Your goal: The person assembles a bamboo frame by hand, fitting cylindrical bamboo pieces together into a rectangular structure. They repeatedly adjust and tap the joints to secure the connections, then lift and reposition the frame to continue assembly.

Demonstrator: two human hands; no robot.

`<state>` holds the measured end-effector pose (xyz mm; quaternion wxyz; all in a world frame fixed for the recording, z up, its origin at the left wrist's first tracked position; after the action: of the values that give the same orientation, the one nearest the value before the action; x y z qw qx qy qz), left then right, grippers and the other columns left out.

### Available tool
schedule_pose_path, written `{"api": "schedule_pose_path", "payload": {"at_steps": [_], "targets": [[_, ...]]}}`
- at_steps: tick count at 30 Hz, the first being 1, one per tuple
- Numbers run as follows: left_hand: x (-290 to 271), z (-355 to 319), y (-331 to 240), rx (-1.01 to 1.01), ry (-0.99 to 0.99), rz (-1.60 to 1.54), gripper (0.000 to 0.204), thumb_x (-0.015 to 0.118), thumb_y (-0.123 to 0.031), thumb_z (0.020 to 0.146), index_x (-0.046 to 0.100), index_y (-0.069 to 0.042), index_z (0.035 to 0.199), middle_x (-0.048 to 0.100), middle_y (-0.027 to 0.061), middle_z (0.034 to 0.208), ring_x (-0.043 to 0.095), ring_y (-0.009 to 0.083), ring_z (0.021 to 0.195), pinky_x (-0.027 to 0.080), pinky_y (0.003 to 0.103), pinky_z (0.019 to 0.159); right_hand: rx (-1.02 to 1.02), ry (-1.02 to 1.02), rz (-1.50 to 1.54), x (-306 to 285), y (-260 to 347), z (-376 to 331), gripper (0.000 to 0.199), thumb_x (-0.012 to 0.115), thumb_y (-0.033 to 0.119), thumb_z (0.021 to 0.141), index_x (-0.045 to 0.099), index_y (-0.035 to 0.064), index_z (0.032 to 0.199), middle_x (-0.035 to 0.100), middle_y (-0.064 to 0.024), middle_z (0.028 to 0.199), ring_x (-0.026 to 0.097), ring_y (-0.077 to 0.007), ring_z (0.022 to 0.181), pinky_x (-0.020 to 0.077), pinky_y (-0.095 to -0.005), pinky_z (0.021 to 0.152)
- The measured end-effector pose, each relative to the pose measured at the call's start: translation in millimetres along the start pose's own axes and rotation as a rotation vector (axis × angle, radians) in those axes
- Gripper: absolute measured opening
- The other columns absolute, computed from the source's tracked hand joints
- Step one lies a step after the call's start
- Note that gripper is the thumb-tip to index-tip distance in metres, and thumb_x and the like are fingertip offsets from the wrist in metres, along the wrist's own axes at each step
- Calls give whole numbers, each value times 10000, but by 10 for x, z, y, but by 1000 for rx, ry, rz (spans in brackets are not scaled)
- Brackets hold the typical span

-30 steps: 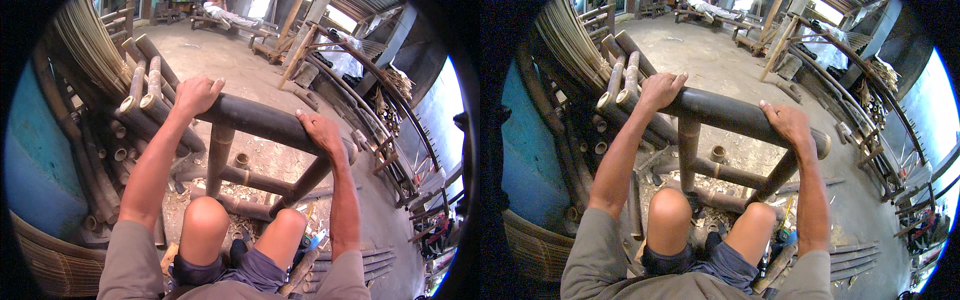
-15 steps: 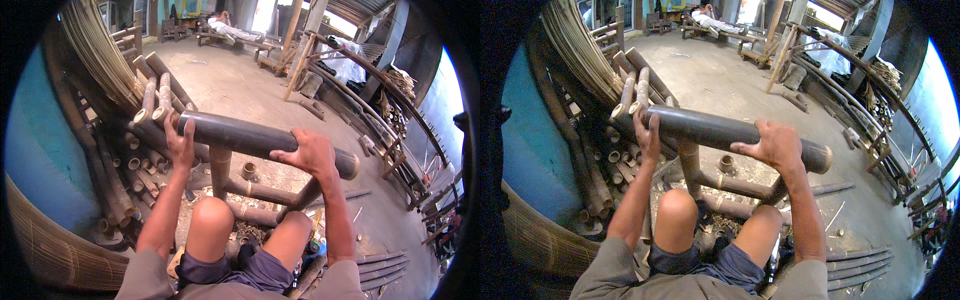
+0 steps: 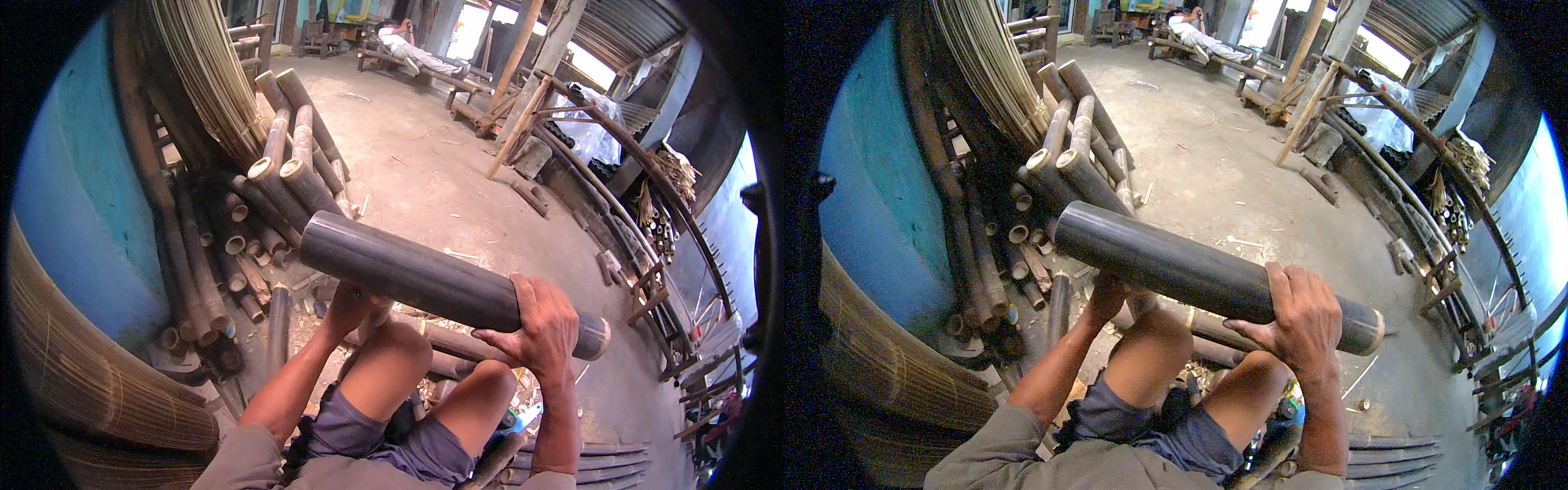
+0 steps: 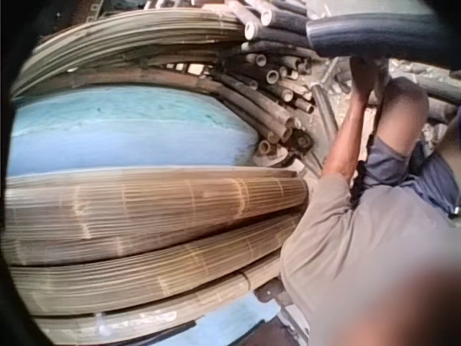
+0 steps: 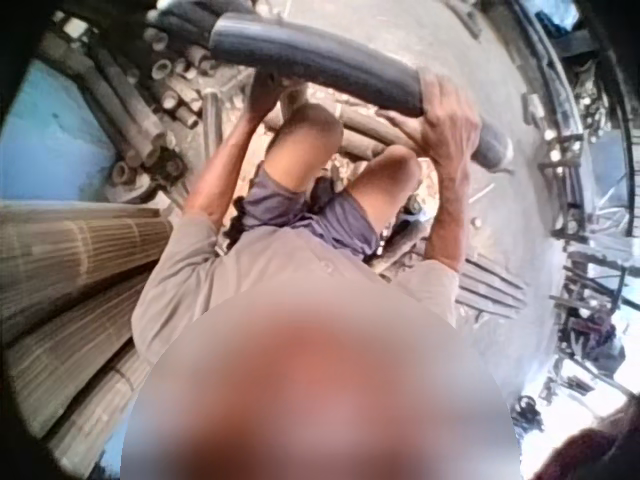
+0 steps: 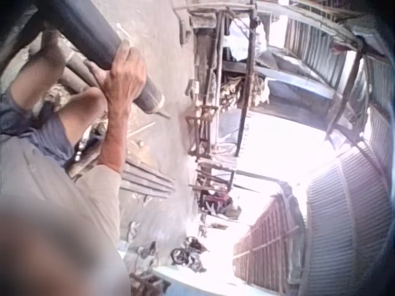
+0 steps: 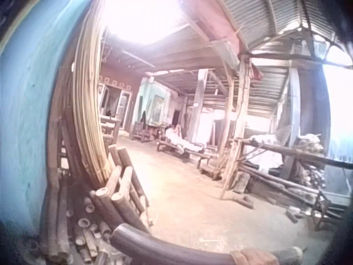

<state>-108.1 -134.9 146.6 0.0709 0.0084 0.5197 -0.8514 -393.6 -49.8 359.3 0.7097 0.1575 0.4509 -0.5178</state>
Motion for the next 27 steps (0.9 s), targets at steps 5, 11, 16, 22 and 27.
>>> {"api": "schedule_pose_path", "payload": {"at_steps": [5, 11, 16, 22, 27], "targets": [[76, 14, -306, 182, 21, 143, 316, 754, -146, 850, 673, 26, 1102, 735, 134, 1042, 662, 219, 1031, 510, 390, 940, -21, -47, 4, 15, -91, -29, 878, 700, 767, 735, 652, 11, 1178, 695, -190, 1037, 680, -398, 928, 544, -473, 827], [338, 202, -502, 226, 114, 61, 343, 833, -129, 779, 692, 9, 1060, 747, 110, 1011, 678, 189, 971, 549, 369, 861, 33, -79, 10, -5, -450, -157, 843, 590, 790, 829, 660, 18, 1161, 707, -189, 1029, 691, -390, 896, 545, -485, 793], [698, 422, -727, 29, 336, -383, 519, 870, -120, 758, 633, -1, 1205, 713, 86, 1086, 644, 160, 1004, 541, 348, 874, 193, -219, 81, 31, -960, -388, 807, 471, 763, 930, 693, 10, 1114, 711, -210, 974, 695, -409, 884, 544, -469, 800], [1023, 627, -1177, 46, 298, -668, 630, 889, -292, 802, 602, -9, 1286, 689, 67, 1136, 611, 142, 1059, 524, 354, 916, 354, -303, 122, 84, -1559, -709, 811, 405, 726, 982, 715, -20, 1059, 727, -202, 1021, 715, -363, 977, 538, -419, 886], [1188, 674, -1291, -44, 192, -1094, 585, 894, -270, 817, 616, 17, 1244, 701, 50, 1077, 643, 138, 965, 546, 302, 868, 353, -304, 152, 205, -1718, -700, 732, 453, 637, 1002, 715, -45, 1038, 729, -190, 992, 719, -329, 968, 525, -389, 889]]}}
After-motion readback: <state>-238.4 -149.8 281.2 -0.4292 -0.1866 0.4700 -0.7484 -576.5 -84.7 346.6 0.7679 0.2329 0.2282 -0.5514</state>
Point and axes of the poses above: each hand's wrist, its own z-axis towards the middle knuckle, its own x-axis out of the palm, y = z × x, the point moved 1 cm from there along z, towards the middle knuckle
